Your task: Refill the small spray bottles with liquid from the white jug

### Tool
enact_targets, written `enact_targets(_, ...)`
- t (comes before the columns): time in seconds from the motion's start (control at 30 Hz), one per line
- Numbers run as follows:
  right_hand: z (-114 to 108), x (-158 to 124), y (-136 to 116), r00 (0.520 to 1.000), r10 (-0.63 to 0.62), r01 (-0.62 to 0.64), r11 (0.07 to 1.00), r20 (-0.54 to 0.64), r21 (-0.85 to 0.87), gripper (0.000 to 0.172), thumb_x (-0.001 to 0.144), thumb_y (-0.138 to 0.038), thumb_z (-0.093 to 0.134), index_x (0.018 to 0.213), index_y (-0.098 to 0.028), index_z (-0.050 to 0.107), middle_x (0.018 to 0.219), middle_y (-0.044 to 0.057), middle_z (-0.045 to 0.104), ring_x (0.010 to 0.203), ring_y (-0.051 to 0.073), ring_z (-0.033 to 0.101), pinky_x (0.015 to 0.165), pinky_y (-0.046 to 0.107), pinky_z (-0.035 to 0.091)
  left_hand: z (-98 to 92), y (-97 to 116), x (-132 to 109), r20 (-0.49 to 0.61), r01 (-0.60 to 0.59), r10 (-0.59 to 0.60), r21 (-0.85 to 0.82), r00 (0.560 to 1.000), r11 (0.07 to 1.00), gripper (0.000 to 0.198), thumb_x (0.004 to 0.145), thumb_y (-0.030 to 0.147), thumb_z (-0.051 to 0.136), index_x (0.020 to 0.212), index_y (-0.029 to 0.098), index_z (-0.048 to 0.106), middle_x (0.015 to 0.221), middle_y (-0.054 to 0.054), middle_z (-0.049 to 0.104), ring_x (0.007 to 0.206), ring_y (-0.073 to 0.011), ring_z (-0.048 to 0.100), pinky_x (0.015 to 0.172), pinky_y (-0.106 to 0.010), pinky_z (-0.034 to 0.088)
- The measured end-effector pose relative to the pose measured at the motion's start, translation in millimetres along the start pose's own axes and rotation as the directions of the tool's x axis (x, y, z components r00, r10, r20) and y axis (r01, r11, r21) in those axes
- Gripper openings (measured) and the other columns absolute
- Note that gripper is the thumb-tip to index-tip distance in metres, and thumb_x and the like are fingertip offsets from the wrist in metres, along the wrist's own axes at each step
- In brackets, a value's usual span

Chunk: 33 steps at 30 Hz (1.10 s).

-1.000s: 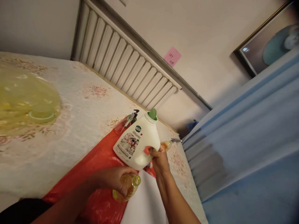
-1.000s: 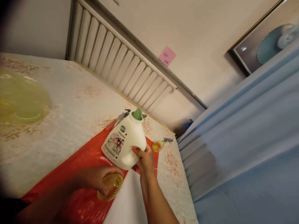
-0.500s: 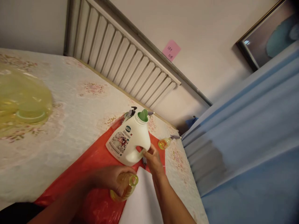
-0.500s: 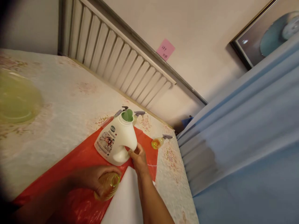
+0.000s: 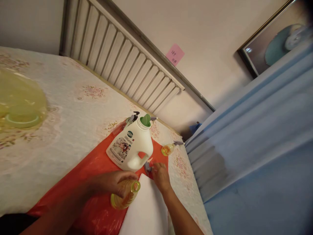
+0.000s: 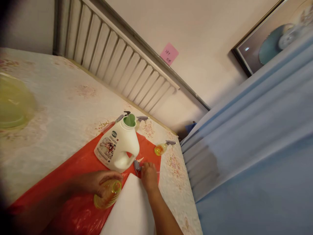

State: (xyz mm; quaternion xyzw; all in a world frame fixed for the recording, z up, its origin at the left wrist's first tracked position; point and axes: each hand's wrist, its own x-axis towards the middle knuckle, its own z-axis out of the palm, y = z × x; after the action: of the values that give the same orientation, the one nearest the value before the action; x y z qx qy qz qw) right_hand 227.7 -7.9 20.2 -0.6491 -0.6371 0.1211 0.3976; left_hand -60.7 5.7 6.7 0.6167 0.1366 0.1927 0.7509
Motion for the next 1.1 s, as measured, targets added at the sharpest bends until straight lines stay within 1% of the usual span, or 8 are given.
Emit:
enact_targets(0.23, 15.9, 1.2, 9.1, 0.993, -0.064, 0.082, 0.977, 0.097, -0.197, 0.013, 0.065, -0.010, 0.060, 0.062, -0.022, 0.064, 0.066, 0.000, 0.055, 0.069, 0.019, 0.046, 0.067, 0.030, 0.035, 0.6, 5.8, -1.5, 0.004, -0.020, 0.020, -0.021, 1.000, 1.000, 0.066, 0.061, 0.042, 0.084, 0.121, 0.028, 0.060, 0.124, 0.001, 0.063, 0.123, -0.0310, 0.050, 0.103, -0.038, 0.039)
enact_targets(0.4, 10.8, -1.0, 3.5, 0.994, -0.081, 0.096, 0.967, 0.076, -0.235, 0.010, 0.066, -0.012, 0.059, 0.064, -0.021, 0.063, 0.068, 0.001, 0.054, 0.070, 0.018, 0.045, 0.068, 0.030, 0.036, 0.0, 6.0, -1.3, 0.022, 0.003, -0.003, 0.012, 1.000, 1.000, 0.069, 0.060, 0.041, 0.084, 0.122, 0.027, 0.059, 0.121, -0.001, 0.064, 0.120, -0.0301, 0.053, 0.100, -0.038, 0.041)
enact_targets(0.6, -25.1, 9.0, -22.0, 0.995, -0.102, 0.099, 0.971, -0.002, -0.217, 0.019, 0.069, -0.015, 0.058, 0.084, -0.021, 0.069, 0.076, 0.002, 0.059, 0.077, 0.021, 0.050, 0.074, 0.033, 0.040, -0.6, 1.5, -0.5, 0.029, 0.018, -0.019, 0.027, 0.999, 0.999, 0.068, 0.060, 0.031, 0.082, 0.123, 0.026, 0.059, 0.116, -0.002, 0.066, 0.113, -0.0310, 0.057, 0.092, -0.037, 0.046)
enact_targets(0.73, -60.3, 17.7, -56.1, 0.996, -0.071, 0.062, 0.984, -0.047, -0.169, 0.024, 0.079, -0.024, 0.057, 0.098, -0.018, 0.070, 0.080, 0.003, 0.062, 0.072, 0.019, 0.052, 0.070, 0.032, 0.042, -0.5, 2.4, -1.0, 0.062, 0.009, -0.010, 0.020, 0.998, 1.000, 0.068, 0.061, 0.029, 0.081, 0.124, 0.024, 0.058, 0.116, -0.003, 0.067, 0.110, -0.0290, 0.059, 0.088, -0.034, 0.047)
enact_targets(0.83, -82.0, 15.3, -89.3, 0.999, 0.039, -0.038, 0.993, -0.001, 0.107, 0.025, 0.082, -0.034, 0.065, 0.101, -0.019, 0.069, 0.082, 0.001, 0.063, 0.070, 0.016, 0.052, 0.065, 0.029, 0.042, -0.5, 4.6, -1.9, 0.055, 0.028, -0.032, 0.073, 0.998, 0.997, 0.067, 0.059, 0.028, 0.081, 0.123, 0.026, 0.059, 0.114, -0.001, 0.068, 0.109, -0.0278, 0.060, 0.086, -0.032, 0.047)
enact_targets(0.9, -91.3, 10.6, -111.3, 0.997, 0.058, -0.042, 0.961, -0.053, 0.274, 0.024, 0.077, -0.034, 0.072, 0.096, -0.019, 0.070, 0.077, -0.001, 0.061, 0.068, 0.015, 0.051, 0.063, 0.027, 0.041, -0.3, 6.2, -2.3, 0.048, 0.039, -0.044, 0.098, 0.998, 0.994, 0.067, 0.058, 0.027, 0.080, 0.122, 0.026, 0.059, 0.112, 0.001, 0.068, 0.108, -0.0269, 0.060, 0.085, -0.031, 0.047)
enact_targets(1.0, -98.3, 2.5, -142.2, 0.998, 0.049, -0.019, 0.883, -0.050, 0.469, 0.022, 0.073, -0.030, 0.077, 0.091, -0.019, 0.071, 0.075, -0.001, 0.060, 0.067, 0.013, 0.048, 0.061, 0.026, 0.040, 0.5, 8.1, -2.7, 0.047, 0.042, -0.047, 0.097, 0.998, 0.994, 0.066, 0.058, 0.025, 0.079, 0.121, 0.026, 0.059, 0.112, 0.003, 0.068, 0.110, -0.0261, 0.059, 0.086, -0.030, 0.047)
enact_targets(1.1, -99.0, -4.7, -169.7, 0.996, 0.062, -0.009, 0.781, -0.062, 0.625, 0.028, 0.070, -0.029, 0.079, 0.095, -0.020, 0.072, 0.091, 0.003, 0.065, 0.072, 0.014, 0.051, 0.060, 0.025, 0.041, 1.2, 7.9, -2.7, 0.047, 0.040, -0.044, 0.076, 0.998, 0.996, 0.067, 0.058, 0.024, 0.080, 0.121, 0.025, 0.059, 0.112, 0.003, 0.069, 0.110, -0.0265, 0.059, 0.088, -0.031, 0.047)
